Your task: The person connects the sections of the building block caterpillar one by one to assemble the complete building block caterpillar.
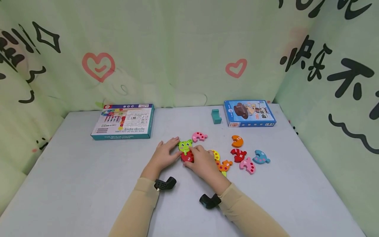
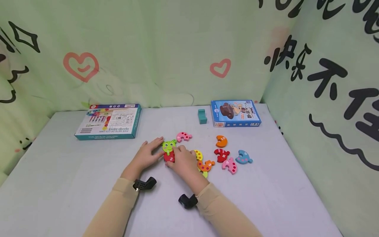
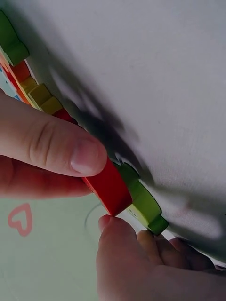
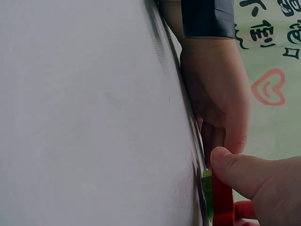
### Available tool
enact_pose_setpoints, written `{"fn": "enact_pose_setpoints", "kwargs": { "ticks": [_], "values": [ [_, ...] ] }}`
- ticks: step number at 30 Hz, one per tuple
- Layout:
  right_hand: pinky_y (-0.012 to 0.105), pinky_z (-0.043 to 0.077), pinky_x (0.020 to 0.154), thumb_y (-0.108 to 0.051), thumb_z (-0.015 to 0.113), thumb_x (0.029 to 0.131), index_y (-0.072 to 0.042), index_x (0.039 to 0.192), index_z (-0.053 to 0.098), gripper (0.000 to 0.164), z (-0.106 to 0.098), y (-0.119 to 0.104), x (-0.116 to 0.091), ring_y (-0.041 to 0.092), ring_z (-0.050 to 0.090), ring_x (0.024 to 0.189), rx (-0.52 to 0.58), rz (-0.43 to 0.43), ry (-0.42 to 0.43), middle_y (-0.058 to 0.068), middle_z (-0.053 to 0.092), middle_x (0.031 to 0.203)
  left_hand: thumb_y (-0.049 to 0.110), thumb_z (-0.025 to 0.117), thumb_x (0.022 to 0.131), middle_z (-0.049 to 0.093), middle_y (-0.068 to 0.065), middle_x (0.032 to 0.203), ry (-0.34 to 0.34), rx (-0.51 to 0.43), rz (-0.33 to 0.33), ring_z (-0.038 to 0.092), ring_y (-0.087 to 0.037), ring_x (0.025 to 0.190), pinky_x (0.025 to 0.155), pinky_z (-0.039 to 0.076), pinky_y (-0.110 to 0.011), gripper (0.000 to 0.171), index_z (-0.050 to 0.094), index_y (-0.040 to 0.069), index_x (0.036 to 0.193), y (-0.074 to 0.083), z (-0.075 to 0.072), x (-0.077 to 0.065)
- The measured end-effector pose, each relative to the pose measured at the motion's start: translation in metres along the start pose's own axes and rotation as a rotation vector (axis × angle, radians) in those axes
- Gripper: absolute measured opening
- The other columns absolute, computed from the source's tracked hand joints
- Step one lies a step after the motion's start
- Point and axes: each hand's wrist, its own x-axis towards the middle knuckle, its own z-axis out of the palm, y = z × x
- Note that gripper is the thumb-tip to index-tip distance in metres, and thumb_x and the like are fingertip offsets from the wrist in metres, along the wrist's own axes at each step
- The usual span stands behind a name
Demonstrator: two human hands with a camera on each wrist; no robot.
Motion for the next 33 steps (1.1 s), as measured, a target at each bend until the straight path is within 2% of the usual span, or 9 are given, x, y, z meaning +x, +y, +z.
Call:
{"fn": "enact_pose_setpoints", "kwargs": {
  "ticks": [11, 21, 28, 33],
  "values": [
    [0.041, 0.038, 0.088, -0.047, 0.070, 0.073, -0.010, 0.127, 0.053, 0.068, 0.002, 0.001, 0.000, 0.024, 0.053, 0.108, 0.005, -0.003, 0.023, 0.010, 0.055, 0.120, 0.041, 0.053, 0.087, 0.043, -0.001, 0.141, -0.004, -0.008, -0.020, 0.035, -0.018, 0.133, 0.113, 0.012, -0.050, 0.056, 0.043, 0.016, 0.136, 0.003, -0.001, 0.000],
    [0.045, 0.036, 0.093, -0.037, 0.070, 0.076, -0.010, 0.127, 0.054, 0.059, 0.006, 0.004, -0.002, 0.024, 0.053, 0.112, 0.050, -0.026, 0.038, 0.010, 0.057, 0.121, 0.041, 0.052, 0.086, 0.042, 0.002, 0.141, -0.003, 0.005, -0.034, 0.034, -0.016, 0.134, 0.113, 0.012, -0.049, 0.057, 0.042, 0.016, 0.137, 0.003, 0.001, -0.001],
    [0.046, 0.034, 0.095, -0.038, 0.070, 0.077, -0.010, 0.123, 0.057, 0.056, 0.010, 0.011, -0.001, 0.022, 0.053, 0.113, 0.101, -0.036, 0.039, 0.009, 0.058, 0.121, 0.043, 0.052, 0.086, 0.041, 0.001, 0.142, -0.013, 0.045, -0.040, 0.032, -0.017, 0.135, 0.112, 0.013, -0.051, 0.058, 0.041, 0.017, 0.137, 0.003, 0.003, 0.000],
    [0.045, 0.034, 0.094, -0.039, 0.070, 0.076, -0.010, 0.122, 0.058, 0.055, 0.010, 0.014, 0.000, 0.021, 0.053, 0.112, 0.095, -0.062, 0.045, 0.008, 0.059, 0.119, 0.041, 0.053, 0.087, 0.041, 0.001, 0.142, -0.023, 0.064, -0.067, 0.031, -0.018, 0.135, 0.112, 0.012, -0.052, 0.057, 0.040, 0.018, 0.138, 0.006, 0.002, 0.001]
  ]
}}
